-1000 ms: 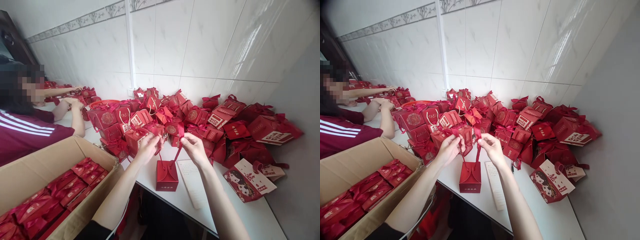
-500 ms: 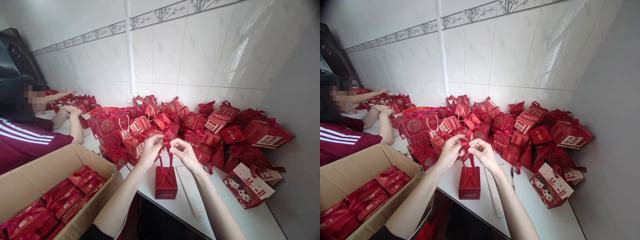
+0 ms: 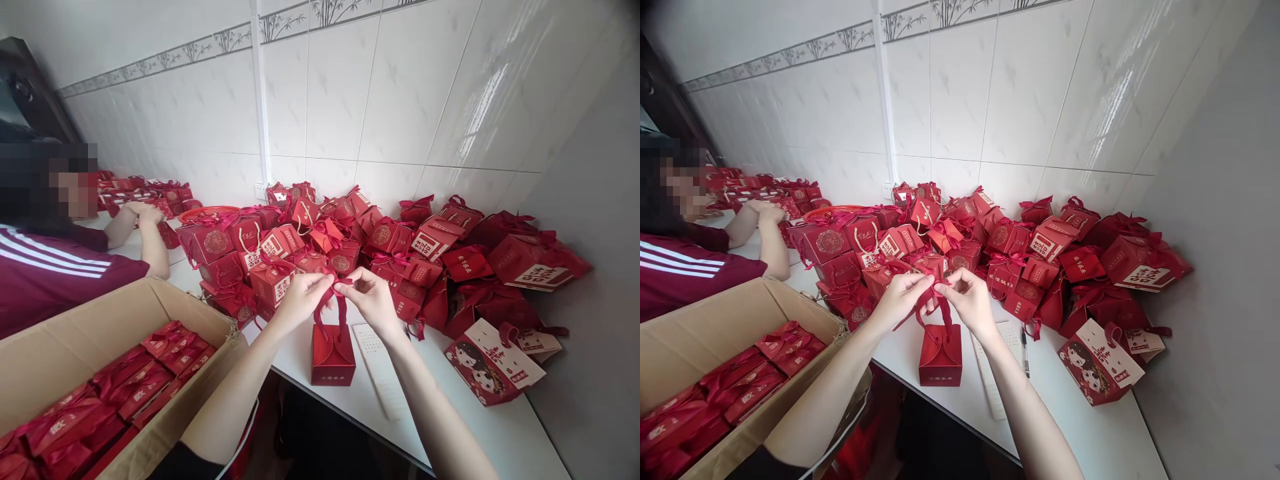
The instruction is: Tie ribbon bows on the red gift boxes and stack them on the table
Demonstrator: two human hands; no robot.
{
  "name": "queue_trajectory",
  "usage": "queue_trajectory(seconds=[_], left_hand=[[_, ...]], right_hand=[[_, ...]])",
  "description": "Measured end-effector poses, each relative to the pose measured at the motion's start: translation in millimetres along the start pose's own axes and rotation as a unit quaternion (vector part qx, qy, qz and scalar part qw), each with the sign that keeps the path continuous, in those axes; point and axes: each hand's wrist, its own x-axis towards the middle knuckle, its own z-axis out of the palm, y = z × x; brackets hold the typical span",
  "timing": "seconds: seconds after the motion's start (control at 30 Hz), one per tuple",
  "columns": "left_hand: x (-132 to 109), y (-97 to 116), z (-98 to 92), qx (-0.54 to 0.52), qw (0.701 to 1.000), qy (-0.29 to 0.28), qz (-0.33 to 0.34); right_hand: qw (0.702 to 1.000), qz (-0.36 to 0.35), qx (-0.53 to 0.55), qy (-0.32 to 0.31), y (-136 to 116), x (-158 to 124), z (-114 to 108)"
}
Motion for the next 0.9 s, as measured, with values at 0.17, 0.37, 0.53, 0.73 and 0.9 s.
queue_trajectory(seconds=[0.17,0.37,0.53,0.73,0.9], left_hand=[[7,-16,0.0,-0.128,0.989,0.070,-0.033],[5,-21,-0.8,-0.127,0.990,0.051,0.020],[0,-13,-0.2,-0.038,0.996,0.034,0.071],[-6,-12,-3.5,0.080,0.990,0.010,0.112],[-3,-15,-4.3,0.129,0.984,0.036,0.117]], right_hand=[[0.980,-0.157,-0.125,-0.010,0,-15,-3],[0.952,-0.186,-0.211,-0.123,6,-29,-4],[0.985,-0.072,-0.138,-0.068,15,-26,4],[0.996,-0.027,-0.085,-0.029,16,-24,7],[0.986,0.056,0.060,-0.147,14,-23,-5]])
